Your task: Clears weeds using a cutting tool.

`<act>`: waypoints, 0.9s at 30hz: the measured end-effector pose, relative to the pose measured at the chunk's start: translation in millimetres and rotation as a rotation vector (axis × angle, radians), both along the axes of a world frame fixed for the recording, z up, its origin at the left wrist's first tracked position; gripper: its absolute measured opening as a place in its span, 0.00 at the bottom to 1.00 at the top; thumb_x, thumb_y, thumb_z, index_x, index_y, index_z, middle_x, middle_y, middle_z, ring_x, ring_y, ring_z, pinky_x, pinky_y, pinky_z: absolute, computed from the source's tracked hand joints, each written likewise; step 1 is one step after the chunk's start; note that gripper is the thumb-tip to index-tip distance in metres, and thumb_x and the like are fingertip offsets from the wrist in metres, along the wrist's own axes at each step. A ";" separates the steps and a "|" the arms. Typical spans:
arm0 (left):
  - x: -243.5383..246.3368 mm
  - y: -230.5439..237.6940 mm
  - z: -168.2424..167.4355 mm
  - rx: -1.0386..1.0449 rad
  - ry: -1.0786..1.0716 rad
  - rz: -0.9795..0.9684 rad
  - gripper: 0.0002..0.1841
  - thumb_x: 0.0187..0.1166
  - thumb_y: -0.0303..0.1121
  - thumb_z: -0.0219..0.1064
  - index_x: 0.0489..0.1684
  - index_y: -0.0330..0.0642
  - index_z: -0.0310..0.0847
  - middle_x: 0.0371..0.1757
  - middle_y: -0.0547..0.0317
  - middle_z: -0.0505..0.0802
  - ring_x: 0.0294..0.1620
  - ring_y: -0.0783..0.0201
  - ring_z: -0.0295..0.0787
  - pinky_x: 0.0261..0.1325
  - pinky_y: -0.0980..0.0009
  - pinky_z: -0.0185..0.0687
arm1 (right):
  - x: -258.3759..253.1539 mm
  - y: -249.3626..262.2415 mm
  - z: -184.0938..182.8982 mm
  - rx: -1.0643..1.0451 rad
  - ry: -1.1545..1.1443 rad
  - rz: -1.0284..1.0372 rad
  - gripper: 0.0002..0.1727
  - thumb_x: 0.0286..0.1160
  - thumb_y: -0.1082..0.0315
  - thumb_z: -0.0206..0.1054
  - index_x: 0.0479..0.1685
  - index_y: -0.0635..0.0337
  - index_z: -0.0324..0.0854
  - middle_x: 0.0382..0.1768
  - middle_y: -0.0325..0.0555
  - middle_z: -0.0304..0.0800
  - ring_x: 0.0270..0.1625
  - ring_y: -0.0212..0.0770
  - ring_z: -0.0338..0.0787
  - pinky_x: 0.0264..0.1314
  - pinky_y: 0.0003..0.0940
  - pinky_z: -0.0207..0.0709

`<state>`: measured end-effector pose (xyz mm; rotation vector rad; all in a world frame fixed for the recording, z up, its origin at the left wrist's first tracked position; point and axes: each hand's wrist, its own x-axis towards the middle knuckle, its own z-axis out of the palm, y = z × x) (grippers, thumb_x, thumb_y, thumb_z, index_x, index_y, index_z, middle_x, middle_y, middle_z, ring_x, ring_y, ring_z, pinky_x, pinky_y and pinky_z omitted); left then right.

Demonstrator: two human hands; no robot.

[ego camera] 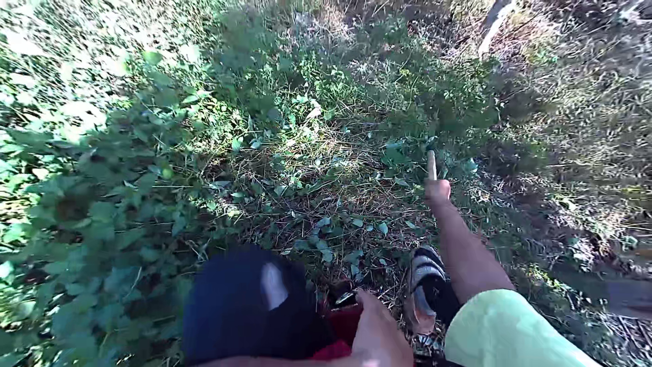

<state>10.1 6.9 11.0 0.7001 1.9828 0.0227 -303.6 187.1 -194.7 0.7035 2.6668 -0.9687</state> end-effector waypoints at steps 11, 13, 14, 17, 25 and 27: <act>7.7 20.1 -4.8 0.035 0.050 0.111 0.20 0.89 0.21 0.48 0.75 0.16 0.65 0.78 0.21 0.73 0.83 0.29 0.67 0.84 0.32 0.52 | 173.0 -221.3 17.1 -0.059 0.284 1.115 0.25 0.92 0.50 0.56 0.62 0.68 0.76 0.40 0.63 0.90 0.41 0.64 0.93 0.42 0.63 0.85; 5.2 19.7 -3.9 0.038 0.047 0.097 0.20 0.90 0.23 0.48 0.75 0.16 0.65 0.78 0.20 0.72 0.82 0.29 0.67 0.83 0.32 0.53 | 154.0 -216.2 20.7 0.142 0.353 1.419 0.24 0.89 0.54 0.60 0.58 0.70 0.82 0.49 0.66 0.91 0.52 0.66 0.94 0.53 0.64 0.84; 3.9 19.1 -3.9 0.044 0.050 0.089 0.21 0.90 0.24 0.50 0.75 0.16 0.66 0.77 0.21 0.73 0.81 0.29 0.68 0.82 0.31 0.54 | 140.9 -204.7 17.9 0.227 0.366 1.520 0.22 0.88 0.56 0.62 0.57 0.70 0.82 0.51 0.68 0.91 0.55 0.68 0.93 0.57 0.65 0.83; 6.0 14.8 -6.4 0.042 0.081 0.067 0.23 0.90 0.30 0.51 0.76 0.17 0.65 0.77 0.23 0.74 0.80 0.31 0.71 0.81 0.32 0.56 | 92.4 -127.8 -8.5 0.479 0.096 1.330 0.20 0.89 0.60 0.61 0.65 0.68 0.79 0.55 0.70 0.89 0.58 0.71 0.91 0.59 0.70 0.81; 14.9 4.9 -0.5 0.126 0.029 0.123 0.24 0.93 0.28 0.46 0.80 0.17 0.61 0.86 0.21 0.64 0.90 0.28 0.54 0.88 0.32 0.41 | 149.6 -87.7 -34.8 0.118 -0.123 0.203 0.28 0.95 0.53 0.51 0.75 0.70 0.72 0.61 0.69 0.87 0.66 0.63 0.88 0.71 0.60 0.77; 14.7 2.1 2.9 0.157 0.047 0.135 0.22 0.92 0.27 0.45 0.77 0.16 0.64 0.82 0.19 0.68 0.87 0.28 0.60 0.86 0.31 0.44 | 169.0 -131.8 -41.0 -0.093 -0.004 0.164 0.27 0.95 0.52 0.51 0.66 0.73 0.75 0.49 0.68 0.88 0.53 0.62 0.89 0.61 0.59 0.79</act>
